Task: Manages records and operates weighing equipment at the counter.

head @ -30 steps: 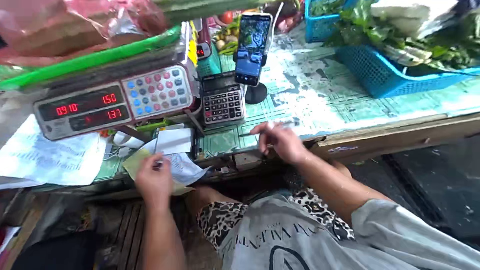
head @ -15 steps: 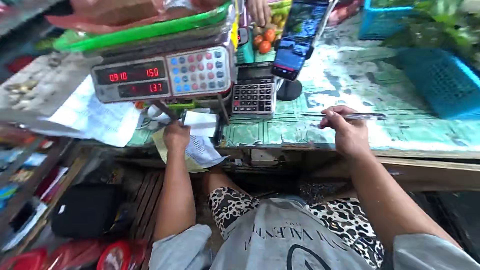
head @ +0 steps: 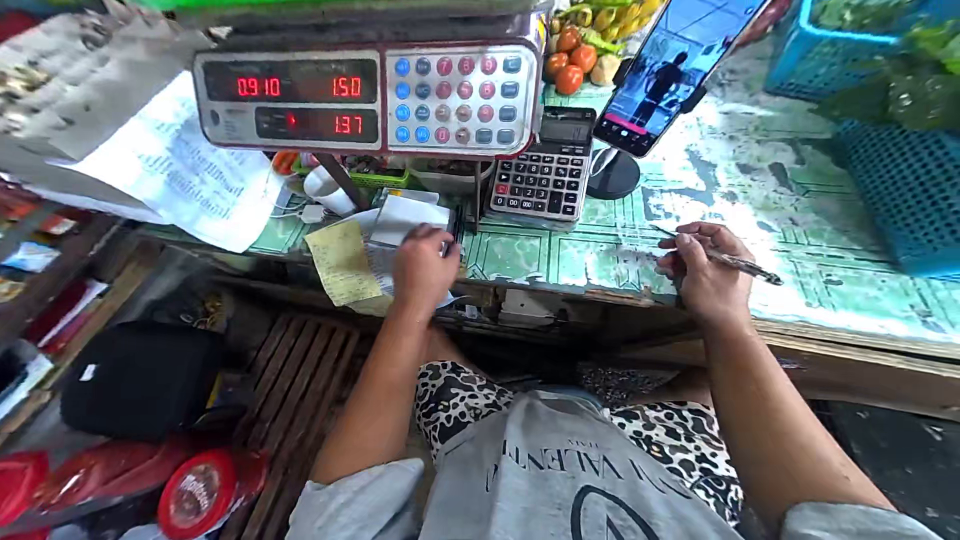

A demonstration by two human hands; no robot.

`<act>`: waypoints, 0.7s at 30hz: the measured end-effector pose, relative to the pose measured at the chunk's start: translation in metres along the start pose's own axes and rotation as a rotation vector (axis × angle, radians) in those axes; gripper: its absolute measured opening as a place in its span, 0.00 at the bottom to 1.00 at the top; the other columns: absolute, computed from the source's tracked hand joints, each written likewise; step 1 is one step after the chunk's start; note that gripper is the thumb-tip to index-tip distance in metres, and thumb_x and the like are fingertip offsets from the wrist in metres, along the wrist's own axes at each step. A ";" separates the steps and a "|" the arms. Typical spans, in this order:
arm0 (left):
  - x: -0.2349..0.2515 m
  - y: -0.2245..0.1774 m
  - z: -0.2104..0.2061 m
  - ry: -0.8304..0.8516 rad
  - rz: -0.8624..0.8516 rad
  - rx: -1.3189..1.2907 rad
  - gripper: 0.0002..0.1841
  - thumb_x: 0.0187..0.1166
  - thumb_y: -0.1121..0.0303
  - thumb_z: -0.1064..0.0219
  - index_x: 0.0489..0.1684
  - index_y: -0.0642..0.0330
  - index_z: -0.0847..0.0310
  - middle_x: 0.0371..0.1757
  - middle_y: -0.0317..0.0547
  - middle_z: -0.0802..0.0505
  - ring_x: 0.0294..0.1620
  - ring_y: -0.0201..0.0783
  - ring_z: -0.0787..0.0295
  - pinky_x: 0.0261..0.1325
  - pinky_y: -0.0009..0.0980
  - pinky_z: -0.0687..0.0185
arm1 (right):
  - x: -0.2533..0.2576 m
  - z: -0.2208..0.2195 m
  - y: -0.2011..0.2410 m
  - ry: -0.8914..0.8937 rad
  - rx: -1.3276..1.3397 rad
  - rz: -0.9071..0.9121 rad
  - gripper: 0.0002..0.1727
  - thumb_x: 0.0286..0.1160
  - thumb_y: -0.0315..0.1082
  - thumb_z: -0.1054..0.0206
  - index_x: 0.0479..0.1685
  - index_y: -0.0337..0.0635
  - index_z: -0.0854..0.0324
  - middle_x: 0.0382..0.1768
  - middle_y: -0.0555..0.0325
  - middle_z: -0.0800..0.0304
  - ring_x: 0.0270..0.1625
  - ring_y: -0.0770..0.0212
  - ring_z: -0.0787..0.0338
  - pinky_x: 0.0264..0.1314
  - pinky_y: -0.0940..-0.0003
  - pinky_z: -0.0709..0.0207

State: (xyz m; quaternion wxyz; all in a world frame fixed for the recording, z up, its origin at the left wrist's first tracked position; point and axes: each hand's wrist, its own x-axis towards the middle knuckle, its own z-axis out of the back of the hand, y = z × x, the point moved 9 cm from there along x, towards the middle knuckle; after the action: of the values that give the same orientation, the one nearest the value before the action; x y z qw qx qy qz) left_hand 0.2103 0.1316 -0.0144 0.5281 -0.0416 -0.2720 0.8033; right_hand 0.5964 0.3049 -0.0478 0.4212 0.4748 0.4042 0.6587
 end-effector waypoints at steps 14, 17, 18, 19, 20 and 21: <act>0.027 -0.015 -0.052 0.257 0.024 0.277 0.18 0.79 0.57 0.31 0.50 0.66 0.09 0.62 0.62 0.11 0.67 0.63 0.16 0.69 0.62 0.23 | -0.039 -0.121 0.078 0.573 -0.420 0.176 0.15 0.85 0.34 0.41 0.61 0.45 0.12 0.52 0.58 0.06 0.45 0.66 0.06 0.50 0.62 0.09; 0.035 -0.005 -0.055 0.269 0.081 0.266 0.16 0.79 0.60 0.32 0.44 0.68 0.09 0.62 0.64 0.11 0.68 0.64 0.17 0.69 0.63 0.23 | -0.039 -0.148 0.077 0.580 -0.388 0.135 0.14 0.78 0.33 0.32 0.60 0.43 0.16 0.45 0.56 0.09 0.37 0.64 0.09 0.41 0.62 0.11; 0.036 -0.005 -0.054 0.257 0.086 0.261 0.15 0.78 0.62 0.32 0.41 0.68 0.10 0.60 0.63 0.10 0.66 0.63 0.16 0.67 0.62 0.22 | -0.040 -0.157 0.075 0.577 -0.363 0.100 0.15 0.76 0.31 0.31 0.60 0.44 0.17 0.43 0.56 0.11 0.34 0.63 0.11 0.37 0.62 0.12; 0.037 -0.004 -0.053 0.245 0.096 0.246 0.13 0.77 0.63 0.32 0.40 0.67 0.10 0.58 0.62 0.09 0.64 0.63 0.14 0.65 0.62 0.20 | -0.042 -0.166 0.073 0.573 -0.323 0.061 0.15 0.75 0.29 0.31 0.60 0.44 0.18 0.42 0.56 0.12 0.31 0.63 0.12 0.34 0.62 0.12; 0.037 -0.003 -0.049 0.224 0.114 0.217 0.13 0.77 0.63 0.31 0.39 0.67 0.10 0.55 0.61 0.09 0.62 0.62 0.13 0.63 0.62 0.19 | -0.045 -0.175 0.071 0.574 -0.272 0.019 0.15 0.75 0.28 0.33 0.60 0.44 0.18 0.40 0.56 0.12 0.28 0.62 0.13 0.30 0.62 0.13; 0.035 -0.001 -0.041 0.189 0.141 0.178 0.12 0.76 0.63 0.31 0.41 0.65 0.11 0.53 0.59 0.09 0.61 0.61 0.13 0.62 0.62 0.19 | -0.047 -0.183 0.070 0.582 -0.219 -0.017 0.15 0.76 0.27 0.35 0.61 0.45 0.19 0.41 0.55 0.12 0.26 0.62 0.13 0.29 0.61 0.12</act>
State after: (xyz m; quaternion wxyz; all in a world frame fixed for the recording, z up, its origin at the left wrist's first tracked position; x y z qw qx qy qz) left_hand 0.2107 0.1781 -0.0404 0.4955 -0.0892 -0.1451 0.8518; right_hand 0.4166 0.2138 -0.0364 0.3417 0.2147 0.4385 0.8030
